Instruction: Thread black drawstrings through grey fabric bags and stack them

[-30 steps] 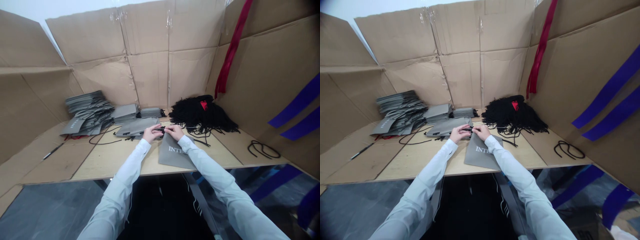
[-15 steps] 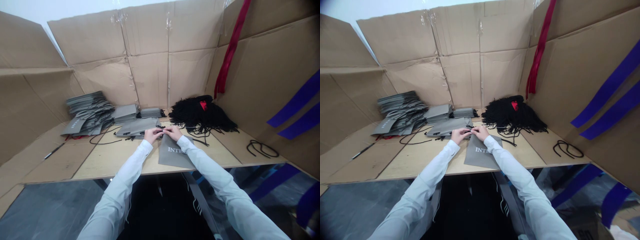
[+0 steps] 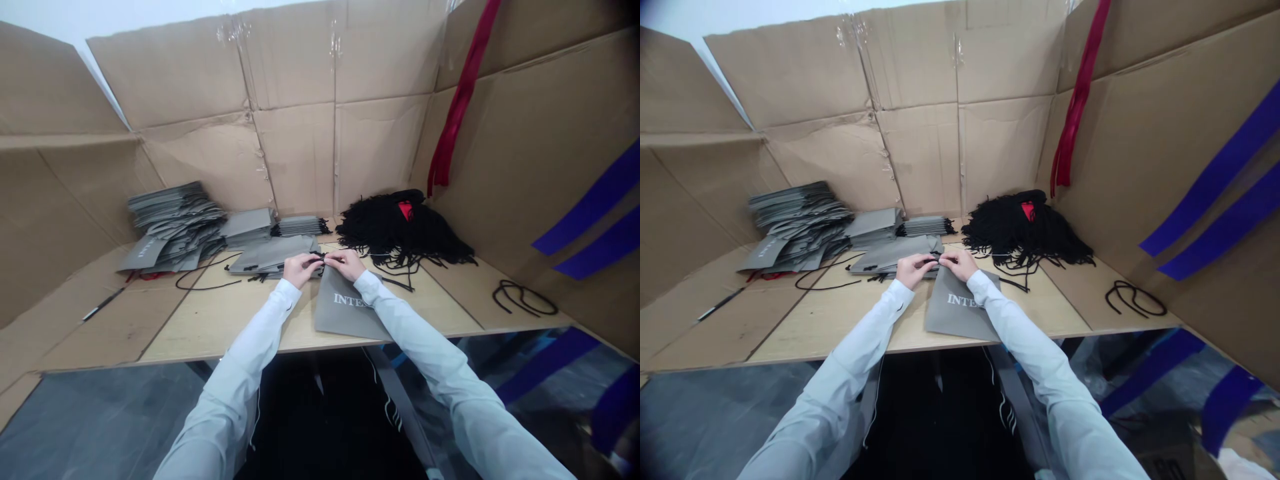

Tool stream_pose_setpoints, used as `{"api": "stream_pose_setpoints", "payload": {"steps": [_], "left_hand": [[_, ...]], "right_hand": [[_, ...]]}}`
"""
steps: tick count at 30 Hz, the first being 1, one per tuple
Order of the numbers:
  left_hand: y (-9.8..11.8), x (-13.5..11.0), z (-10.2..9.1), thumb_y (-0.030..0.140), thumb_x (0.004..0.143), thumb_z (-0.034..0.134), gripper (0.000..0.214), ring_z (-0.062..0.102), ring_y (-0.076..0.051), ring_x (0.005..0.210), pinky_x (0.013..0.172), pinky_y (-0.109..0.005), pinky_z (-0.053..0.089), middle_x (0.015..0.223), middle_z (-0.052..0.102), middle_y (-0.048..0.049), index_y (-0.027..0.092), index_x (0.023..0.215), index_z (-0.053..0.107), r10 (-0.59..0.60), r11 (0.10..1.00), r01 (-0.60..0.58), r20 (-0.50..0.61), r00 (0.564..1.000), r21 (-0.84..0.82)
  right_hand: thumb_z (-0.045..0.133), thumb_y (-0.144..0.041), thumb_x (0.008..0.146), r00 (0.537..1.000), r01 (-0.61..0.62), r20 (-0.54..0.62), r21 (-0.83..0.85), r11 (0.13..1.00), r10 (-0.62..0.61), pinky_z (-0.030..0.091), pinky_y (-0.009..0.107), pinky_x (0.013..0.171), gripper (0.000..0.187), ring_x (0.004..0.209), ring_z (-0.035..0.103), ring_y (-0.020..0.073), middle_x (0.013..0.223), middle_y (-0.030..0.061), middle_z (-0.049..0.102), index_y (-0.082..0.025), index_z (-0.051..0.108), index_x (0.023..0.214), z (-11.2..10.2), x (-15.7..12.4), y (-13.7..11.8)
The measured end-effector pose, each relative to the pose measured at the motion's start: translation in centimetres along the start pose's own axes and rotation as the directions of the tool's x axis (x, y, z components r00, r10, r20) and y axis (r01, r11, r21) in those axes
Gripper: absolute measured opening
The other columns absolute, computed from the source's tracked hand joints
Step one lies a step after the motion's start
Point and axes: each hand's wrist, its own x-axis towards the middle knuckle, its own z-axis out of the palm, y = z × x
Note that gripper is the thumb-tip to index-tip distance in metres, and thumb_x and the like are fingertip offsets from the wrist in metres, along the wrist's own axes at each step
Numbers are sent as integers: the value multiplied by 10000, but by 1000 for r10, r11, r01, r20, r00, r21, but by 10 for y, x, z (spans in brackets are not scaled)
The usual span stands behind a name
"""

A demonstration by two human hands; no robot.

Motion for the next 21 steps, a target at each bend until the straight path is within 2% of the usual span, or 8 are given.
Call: {"api": "stream_pose_setpoints", "payload": {"steps": [2, 4, 8, 12, 16, 19, 21], "left_hand": [[-3, -1, 0, 345, 649, 610, 203, 592, -122, 603, 612, -231, 476, 743, 664, -37, 179, 750, 668, -49, 998, 50, 15, 999, -39], [-6, -2, 0, 361, 651, 602, 238, 606, -139, 630, 644, -251, 484, 734, 666, -38, 174, 782, 668, -116, 987, 123, 77, 990, -107], [-15, -1, 1, 382, 699, 537, 304, 620, -160, 628, 675, -297, 497, 715, 667, -53, 133, 824, 657, -242, 917, 302, 238, 941, -262], [-23, 1, 4, 349, 655, 586, 310, 624, -175, 645, 710, -322, 490, 729, 666, -73, 106, 838, 644, -291, 857, 387, 299, 909, -341], [-24, 2, 4, 288, 663, 570, 267, 623, -175, 658, 712, -320, 482, 738, 663, -85, 103, 845, 632, -291, 875, 384, 312, 904, -296], [-21, 1, 0, 255, 677, 542, 213, 611, -158, 619, 668, -302, 482, 688, 652, -62, 125, 832, 609, -240, 931, 297, 260, 935, -211], [-19, 1, -3, 247, 671, 544, 204, 601, -144, 595, 645, -287, 480, 652, 636, -33, 144, 846, 564, -203, 944, 250, 219, 954, -215]], "right_hand": [[550, -277, 710, 1000, 16, 15, -16, 1000, -15, 429, 259, 682, 180, 726, 586, 162, 772, 42, 659, -153, 672, 759, 0, -1, -1], [548, -268, 711, 1000, 13, 17, -31, 999, -12, 427, 265, 698, 173, 742, 586, 164, 786, 43, 660, -156, 672, 759, 0, -2, 0], [553, -265, 705, 1000, -21, -8, -42, 999, 21, 429, 271, 701, 160, 753, 588, 169, 795, 34, 660, -173, 673, 757, -1, 0, 3], [552, -264, 705, 999, -36, -12, -58, 998, 35, 433, 279, 704, 157, 751, 590, 172, 792, 28, 661, -183, 676, 759, -1, 2, 6], [552, -266, 705, 999, -52, -1, -86, 995, 52, 434, 286, 718, 164, 764, 590, 177, 803, 35, 660, -180, 677, 768, 0, 2, 9], [562, -270, 695, 998, -52, 14, -99, 994, 53, 436, 285, 720, 165, 748, 590, 175, 794, 35, 661, -180, 677, 771, 2, 2, 12], [569, -275, 690, 998, -50, 21, -105, 993, 52, 434, 283, 722, 166, 739, 588, 172, 779, 34, 661, -177, 677, 768, 3, 3, 15]]}}
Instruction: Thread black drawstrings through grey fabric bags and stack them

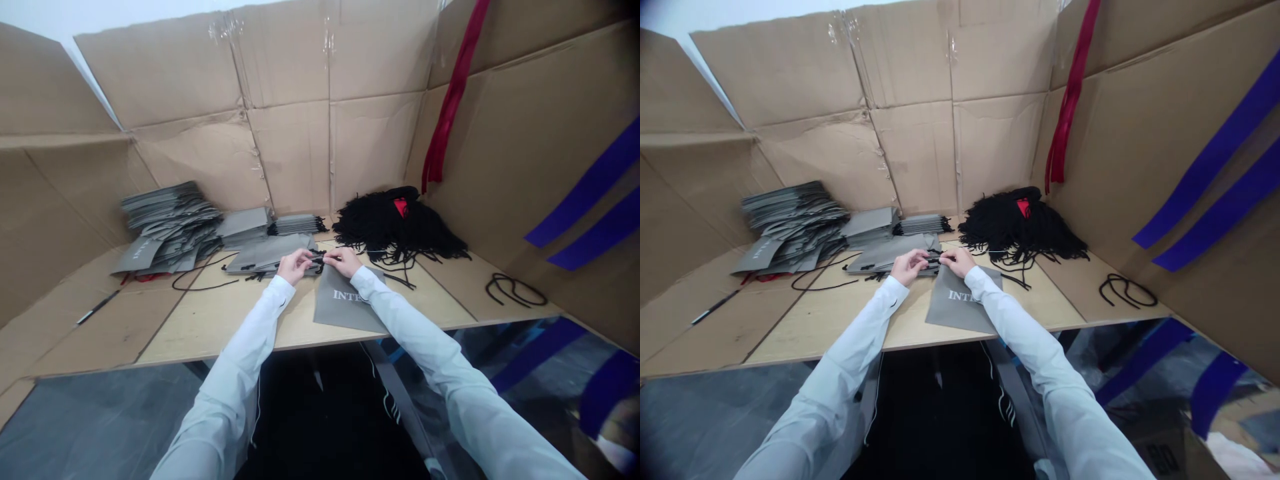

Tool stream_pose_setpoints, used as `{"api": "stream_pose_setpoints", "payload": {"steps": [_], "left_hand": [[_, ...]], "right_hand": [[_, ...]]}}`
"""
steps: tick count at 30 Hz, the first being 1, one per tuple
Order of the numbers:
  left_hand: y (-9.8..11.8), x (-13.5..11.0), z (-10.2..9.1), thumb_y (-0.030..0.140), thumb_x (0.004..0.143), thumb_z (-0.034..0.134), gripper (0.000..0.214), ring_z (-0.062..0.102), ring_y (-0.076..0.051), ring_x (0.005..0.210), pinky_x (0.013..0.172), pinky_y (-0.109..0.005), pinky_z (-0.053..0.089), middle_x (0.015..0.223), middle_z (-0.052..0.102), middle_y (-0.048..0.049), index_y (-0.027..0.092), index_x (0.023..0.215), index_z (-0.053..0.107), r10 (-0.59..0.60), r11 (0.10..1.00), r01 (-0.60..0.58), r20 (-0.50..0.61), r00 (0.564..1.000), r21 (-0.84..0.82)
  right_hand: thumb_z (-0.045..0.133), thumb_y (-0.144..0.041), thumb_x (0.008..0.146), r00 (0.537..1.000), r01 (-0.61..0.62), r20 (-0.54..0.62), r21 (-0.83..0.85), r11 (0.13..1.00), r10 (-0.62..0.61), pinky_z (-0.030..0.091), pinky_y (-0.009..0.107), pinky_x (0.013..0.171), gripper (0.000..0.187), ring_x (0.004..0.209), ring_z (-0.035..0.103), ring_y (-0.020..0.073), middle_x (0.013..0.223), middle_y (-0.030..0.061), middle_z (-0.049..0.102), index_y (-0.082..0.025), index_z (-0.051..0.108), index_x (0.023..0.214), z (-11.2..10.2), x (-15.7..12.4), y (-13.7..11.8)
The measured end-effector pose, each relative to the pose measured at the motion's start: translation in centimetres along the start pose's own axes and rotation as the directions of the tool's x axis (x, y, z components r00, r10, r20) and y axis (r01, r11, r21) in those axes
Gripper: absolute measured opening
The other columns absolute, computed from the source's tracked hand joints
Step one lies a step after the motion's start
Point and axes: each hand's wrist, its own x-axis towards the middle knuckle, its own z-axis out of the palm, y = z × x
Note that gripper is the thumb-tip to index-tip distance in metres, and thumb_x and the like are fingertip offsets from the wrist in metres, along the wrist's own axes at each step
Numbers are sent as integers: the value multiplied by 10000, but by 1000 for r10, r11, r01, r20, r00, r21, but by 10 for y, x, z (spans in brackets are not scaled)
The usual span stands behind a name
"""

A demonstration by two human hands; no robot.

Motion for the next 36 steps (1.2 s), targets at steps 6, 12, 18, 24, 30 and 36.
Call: {"api": "stream_pose_setpoints", "payload": {"steps": [6, 12, 18, 24, 30, 36], "left_hand": [[-2, -1, 3, 259, 609, 615, 348, 586, -122, 552, 615, -279, 484, 588, 599, 28, 180, 845, 373, -83, 963, 76, -17, 996, -257], [-6, 3, 8, 275, 539, 673, 456, 592, -120, 568, 630, -284, 480, 573, 590, 39, 176, 827, 334, -147, 869, 157, 57, 987, -469], [-1, 3, 3, 254, 531, 685, 449, 582, -112, 532, 633, -275, 465, 537, 591, 46, 172, 814, 346, -139, 892, 159, 78, 987, -422], [0, 1, 3, 234, 529, 689, 466, 588, -113, 538, 623, -269, 468, 543, 599, 48, 181, 802, 315, -130, 887, 149, 74, 989, -438], [-6, 3, 7, 259, 577, 662, 374, 607, -130, 588, 657, -296, 486, 551, 589, 28, 153, 815, 394, -225, 818, 241, 95, 970, -523], [-11, 6, 10, 208, 667, 507, 171, 605, -125, 631, 626, -271, 493, 763, 636, -62, 115, 805, 546, -348, 793, 366, 130, 928, -487]], "right_hand": [[549, -285, 703, 1000, -2, 2, -24, 1000, 2, 431, 268, 693, 180, 727, 578, 158, 783, 40, 657, -166, 667, 769, 2, 0, 2], [592, -253, 649, 984, 172, 36, 39, 984, -174, 416, 239, 724, 341, 805, 565, 140, 930, 47, 625, -162, 595, 978, 11, -5, -10], [578, -373, 682, 993, 103, 43, 70, 992, -106, 399, 208, 620, 238, 637, 562, 119, 683, 17, 648, -170, 661, 774, 8, -3, -15], [571, -320, 702, 988, 138, 67, 0, 990, -137, 399, 215, 640, 202, 683, 578, 134, 769, 36, 661, -180, 671, 808, 5, -4, -13], [638, -322, 636, 994, 76, 75, 8, 997, -77, 416, 230, 666, 289, 734, 589, 150, 816, 43, 658, -172, 650, 883, 4, -5, -8], [615, -313, 666, 991, 133, 26, -69, 989, -132, 413, 235, 680, 154, 723, 582, 145, 782, 37, 655, -190, 666, 745, 6, -4, -6]]}}
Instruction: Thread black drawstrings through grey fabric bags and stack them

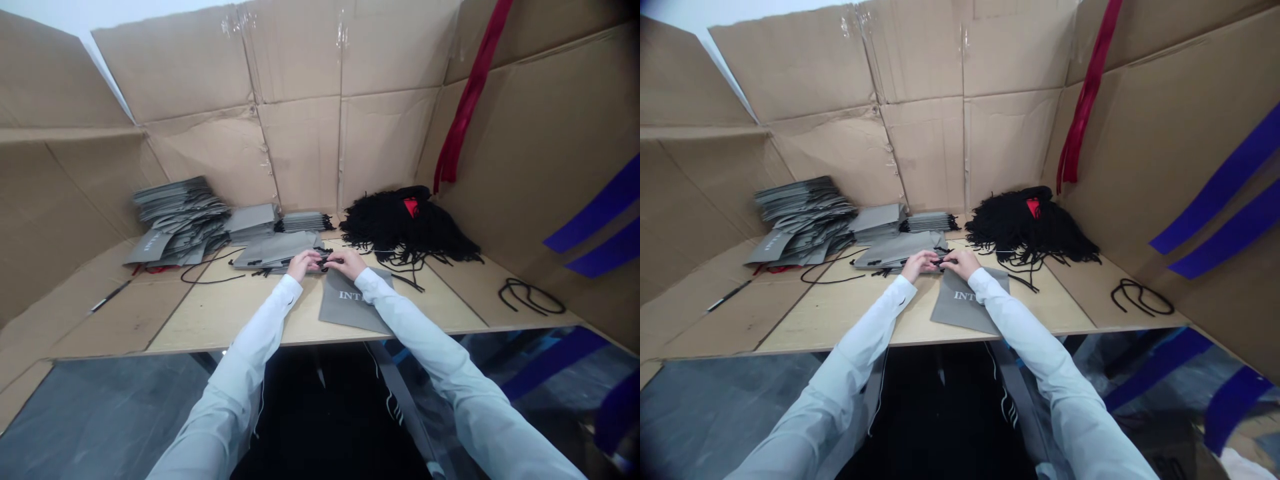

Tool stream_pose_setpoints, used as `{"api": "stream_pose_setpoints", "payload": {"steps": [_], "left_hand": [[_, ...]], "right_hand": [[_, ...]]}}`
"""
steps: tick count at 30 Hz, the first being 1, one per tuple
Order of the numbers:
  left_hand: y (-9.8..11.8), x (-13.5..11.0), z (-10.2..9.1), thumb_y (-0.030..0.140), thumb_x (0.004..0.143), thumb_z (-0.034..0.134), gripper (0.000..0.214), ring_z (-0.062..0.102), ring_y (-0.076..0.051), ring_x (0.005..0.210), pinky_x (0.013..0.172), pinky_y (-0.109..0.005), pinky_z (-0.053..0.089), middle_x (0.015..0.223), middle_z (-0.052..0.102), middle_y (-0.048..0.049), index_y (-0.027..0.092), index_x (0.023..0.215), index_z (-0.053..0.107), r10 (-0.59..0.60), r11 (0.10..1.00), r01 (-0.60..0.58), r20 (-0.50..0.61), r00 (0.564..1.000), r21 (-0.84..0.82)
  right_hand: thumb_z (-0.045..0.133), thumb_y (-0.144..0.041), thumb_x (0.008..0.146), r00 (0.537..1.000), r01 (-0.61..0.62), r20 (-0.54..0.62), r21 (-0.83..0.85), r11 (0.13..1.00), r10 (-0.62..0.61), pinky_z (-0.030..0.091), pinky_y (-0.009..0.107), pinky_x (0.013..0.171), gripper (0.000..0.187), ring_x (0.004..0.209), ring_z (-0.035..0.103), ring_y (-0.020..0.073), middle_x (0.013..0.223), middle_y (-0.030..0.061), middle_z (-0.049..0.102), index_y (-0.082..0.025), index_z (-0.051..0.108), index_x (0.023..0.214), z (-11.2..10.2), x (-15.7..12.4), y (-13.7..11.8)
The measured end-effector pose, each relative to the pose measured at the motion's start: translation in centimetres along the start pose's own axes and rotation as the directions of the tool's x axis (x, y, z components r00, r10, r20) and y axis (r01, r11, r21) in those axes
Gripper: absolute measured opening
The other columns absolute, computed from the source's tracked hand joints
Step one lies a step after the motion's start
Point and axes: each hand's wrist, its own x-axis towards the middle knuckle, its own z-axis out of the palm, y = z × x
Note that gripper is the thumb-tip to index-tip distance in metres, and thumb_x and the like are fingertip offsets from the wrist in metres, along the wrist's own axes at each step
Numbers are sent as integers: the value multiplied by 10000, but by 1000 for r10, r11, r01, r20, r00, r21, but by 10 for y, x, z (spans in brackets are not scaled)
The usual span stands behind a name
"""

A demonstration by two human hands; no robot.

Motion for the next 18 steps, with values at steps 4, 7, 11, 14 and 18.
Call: {"api": "stream_pose_setpoints", "payload": {"steps": [4, 7, 11, 14, 18], "left_hand": [[-2, -6, 8, 143, 565, 591, 337, 574, -196, 894, 754, -300, 474, 1015, 601, -100, 117, 901, 596, 152, 982, -166, 140, 978, 93], [0, -11, 12, 211, 580, 629, 359, 581, -210, 880, 810, -331, 451, 963, 626, -103, 103, 922, 619, 226, 939, -245, 106, 968, 241], [3, -13, 11, 306, 591, 643, 327, 607, -213, 802, 789, -343, 465, 849, 657, -95, 98, 842, 653, 240, 910, -233, 23, 970, 343], [0, -10, 10, 314, 611, 629, 298, 621, -197, 717, 745, -339, 485, 793, 664, -87, 103, 820, 651, 248, 915, -231, -9, 969, 330], [-5, -6, 9, 303, 634, 607, 260, 622, -185, 686, 727, -335, 489, 807, 661, -84, 113, 810, 642, 289, 904, -273, 2, 957, 330]], "right_hand": [[590, -326, 689, 999, 38, -25, -53, 998, -39, 407, 239, 662, 172, 697, 565, 140, 760, 44, 640, -173, 653, 741, 2, -1, 0], [578, -295, 701, 999, 37, 14, -59, 998, -36, 409, 241, 669, 169, 706, 567, 142, 772, 50, 640, -158, 643, 777, 3, -1, 0], [574, -268, 702, 999, 35, 32, -62, 997, -33, 406, 243, 696, 166, 738, 572, 147, 796, 58, 641, -146, 638, 796, 3, -1, 0], [556, -294, 721, 999, 34, 29, -76, 996, -32, 399, 237, 668, 184, 706, 566, 142, 776, 56, 639, -151, 645, 796, 2, -1, -1], [540, -301, 740, 997, 71, 22, -91, 993, -69, 382, 223, 647, 190, 692, 558, 133, 766, 51, 639, -162, 663, 783, 0, -1, -2]]}}
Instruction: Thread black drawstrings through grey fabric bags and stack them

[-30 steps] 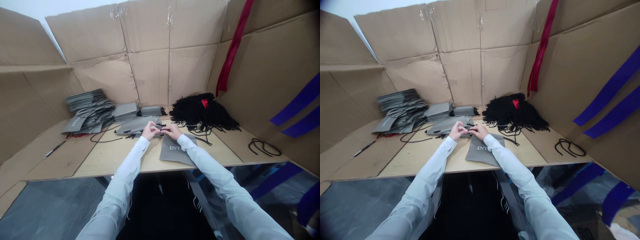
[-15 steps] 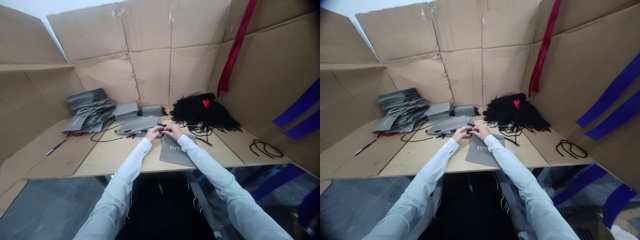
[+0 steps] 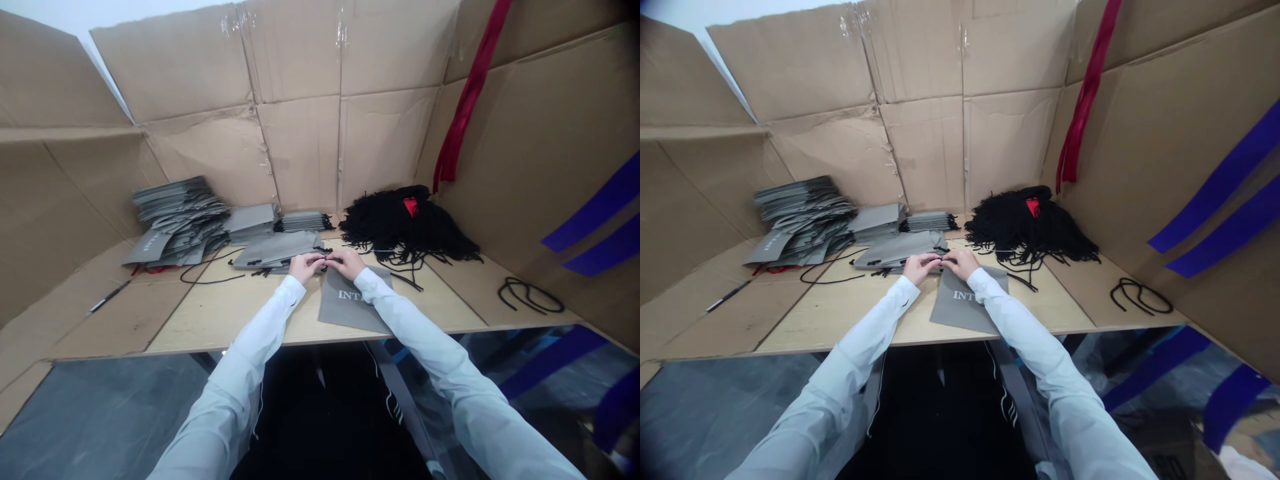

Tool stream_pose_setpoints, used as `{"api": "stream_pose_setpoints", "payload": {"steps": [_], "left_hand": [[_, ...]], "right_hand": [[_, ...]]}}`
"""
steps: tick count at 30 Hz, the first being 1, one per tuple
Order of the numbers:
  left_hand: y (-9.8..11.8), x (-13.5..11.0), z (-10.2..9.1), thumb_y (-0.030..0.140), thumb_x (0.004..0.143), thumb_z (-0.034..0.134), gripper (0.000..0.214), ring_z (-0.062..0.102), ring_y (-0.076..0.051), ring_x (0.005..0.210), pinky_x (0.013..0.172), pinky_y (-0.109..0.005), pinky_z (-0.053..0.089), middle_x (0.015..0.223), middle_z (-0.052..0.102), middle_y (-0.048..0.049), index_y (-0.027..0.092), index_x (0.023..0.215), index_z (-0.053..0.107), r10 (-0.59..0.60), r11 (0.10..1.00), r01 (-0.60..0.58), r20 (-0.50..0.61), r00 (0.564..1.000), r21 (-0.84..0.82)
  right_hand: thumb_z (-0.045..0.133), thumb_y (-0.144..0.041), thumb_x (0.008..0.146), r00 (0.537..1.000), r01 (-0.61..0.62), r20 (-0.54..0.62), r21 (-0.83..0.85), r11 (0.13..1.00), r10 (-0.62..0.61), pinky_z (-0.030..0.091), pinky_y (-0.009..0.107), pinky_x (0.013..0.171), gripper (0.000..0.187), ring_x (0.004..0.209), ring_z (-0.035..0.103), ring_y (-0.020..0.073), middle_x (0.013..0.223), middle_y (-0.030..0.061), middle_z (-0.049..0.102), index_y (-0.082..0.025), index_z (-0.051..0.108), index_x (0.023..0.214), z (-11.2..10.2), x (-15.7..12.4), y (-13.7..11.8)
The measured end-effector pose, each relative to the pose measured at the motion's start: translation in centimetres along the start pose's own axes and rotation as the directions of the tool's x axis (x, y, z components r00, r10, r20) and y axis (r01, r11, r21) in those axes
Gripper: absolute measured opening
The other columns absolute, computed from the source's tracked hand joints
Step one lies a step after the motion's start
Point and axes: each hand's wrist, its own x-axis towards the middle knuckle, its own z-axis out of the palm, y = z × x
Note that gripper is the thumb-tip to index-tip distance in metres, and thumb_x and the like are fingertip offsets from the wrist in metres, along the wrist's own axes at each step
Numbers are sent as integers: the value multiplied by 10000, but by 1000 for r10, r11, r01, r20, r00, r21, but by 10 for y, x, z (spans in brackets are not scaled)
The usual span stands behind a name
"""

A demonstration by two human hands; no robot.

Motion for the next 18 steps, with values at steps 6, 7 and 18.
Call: {"api": "stream_pose_setpoints", "payload": {"steps": [6, 7, 18], "left_hand": [[2, 1, -5, 308, 638, 605, 256, 609, -179, 728, 769, -339, 466, 794, 652, -86, 108, 797, 632, 15, 1000, -15, 18, 1000, 18], [3, 1, -6, 304, 623, 621, 268, 605, -176, 743, 781, -338, 460, 804, 648, -89, 106, 804, 627, 1, 1000, -1, 21, 1000, -2], [12, -12, 8, 218, 421, 758, 599, 578, -178, 812, 809, -354, 425, 911, 617, -103, 101, 974, 559, -312, 909, 413, 552, 773, -65]], "right_hand": [[557, -312, 726, 999, -2, -38, 30, 1000, 3, 383, 225, 637, 191, 674, 556, 129, 739, 46, 645, -163, 670, 767, -1, 0, 1], [562, -309, 723, 999, -8, -43, 41, 999, 10, 387, 228, 642, 187, 677, 558, 131, 742, 46, 647, -164, 669, 767, -1, 0, 1], [599, -333, 669, 943, -130, -270, 243, 961, 196, 425, 258, 678, 196, 720, 575, 149, 776, 43, 650, -159, 653, 741, -17, 4, -4]]}}
